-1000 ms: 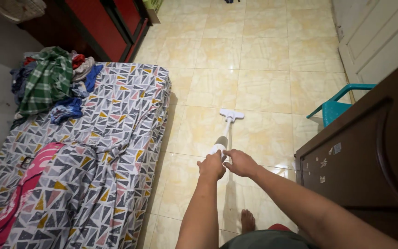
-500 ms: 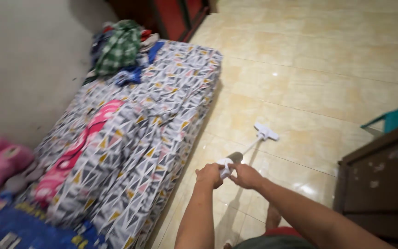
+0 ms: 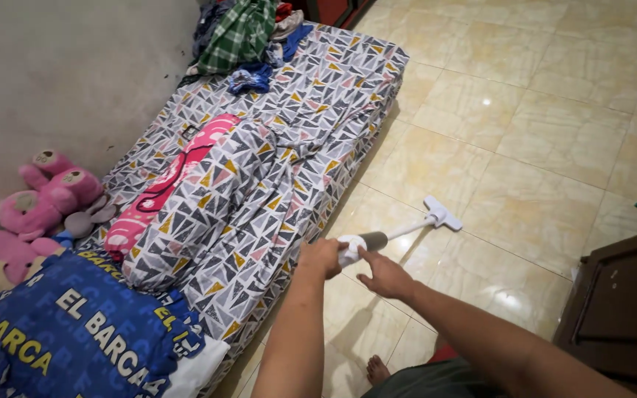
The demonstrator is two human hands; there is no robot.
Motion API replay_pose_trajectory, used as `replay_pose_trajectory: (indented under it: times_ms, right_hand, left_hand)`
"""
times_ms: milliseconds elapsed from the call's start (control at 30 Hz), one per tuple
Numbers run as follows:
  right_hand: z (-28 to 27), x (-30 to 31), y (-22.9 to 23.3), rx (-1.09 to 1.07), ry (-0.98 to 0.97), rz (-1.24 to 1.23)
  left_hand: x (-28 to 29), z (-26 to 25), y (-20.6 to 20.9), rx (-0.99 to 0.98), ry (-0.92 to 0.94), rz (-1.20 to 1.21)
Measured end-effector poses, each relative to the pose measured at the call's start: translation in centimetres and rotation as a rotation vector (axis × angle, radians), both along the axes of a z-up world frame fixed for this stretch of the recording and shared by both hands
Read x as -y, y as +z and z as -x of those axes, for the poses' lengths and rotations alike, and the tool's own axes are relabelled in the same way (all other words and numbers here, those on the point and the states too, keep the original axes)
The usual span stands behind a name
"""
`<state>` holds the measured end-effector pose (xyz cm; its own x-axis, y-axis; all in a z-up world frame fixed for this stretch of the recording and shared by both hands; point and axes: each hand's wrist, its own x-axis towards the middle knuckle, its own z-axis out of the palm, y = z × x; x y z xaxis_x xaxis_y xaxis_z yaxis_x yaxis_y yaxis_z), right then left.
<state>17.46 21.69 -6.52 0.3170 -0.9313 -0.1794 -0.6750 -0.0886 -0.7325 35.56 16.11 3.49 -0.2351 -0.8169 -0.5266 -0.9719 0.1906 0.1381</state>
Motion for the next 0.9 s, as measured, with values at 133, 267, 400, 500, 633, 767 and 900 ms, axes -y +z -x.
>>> replay_pose_trajectory:
  times_ms: [133, 267, 400, 500, 633, 767, 900]
  right_hand:
    - [4.0, 2.4, -0.5, 0.022, -0.06, 0.061]
    - [9.5, 5.2, 0.2, -0.046, -0.135, -0.005]
    - [16.2, 8.0, 0.7, -0.109, -0.254, -0.079]
    - [22.2, 9.6, 0.4, -0.121, -0.331, -0.007]
    - [29.7, 10.8, 0.6, -0.134, -0.429, -0.039]
    - [35.9, 10.6, 0.3, -0.134, -0.521, 0.049]
    - [39.2, 9.6, 0.0, -0.106, -0.568, 0.057]
  left_hand:
    - [3.3, 4.7, -0.4, 0.028, -0.078, 0.051]
    - [6.9, 11.6, -0.2, 0.054, -0.177, 0.034]
    - [10.8, 19.3, -1.6, -0.008, -0.281, 0.05]
    - [13.2, 26.0, -2.5, -0.022, -0.352, 0.029]
    - [15.0, 34.8, -2.6, -0.014, -0.366, 0.024]
    - [14.7, 42.3, -3.1, -0.09, -0.372, -0.014]
    - [13.3, 45.9, -3.8, -0.136, -0.395, -0.005]
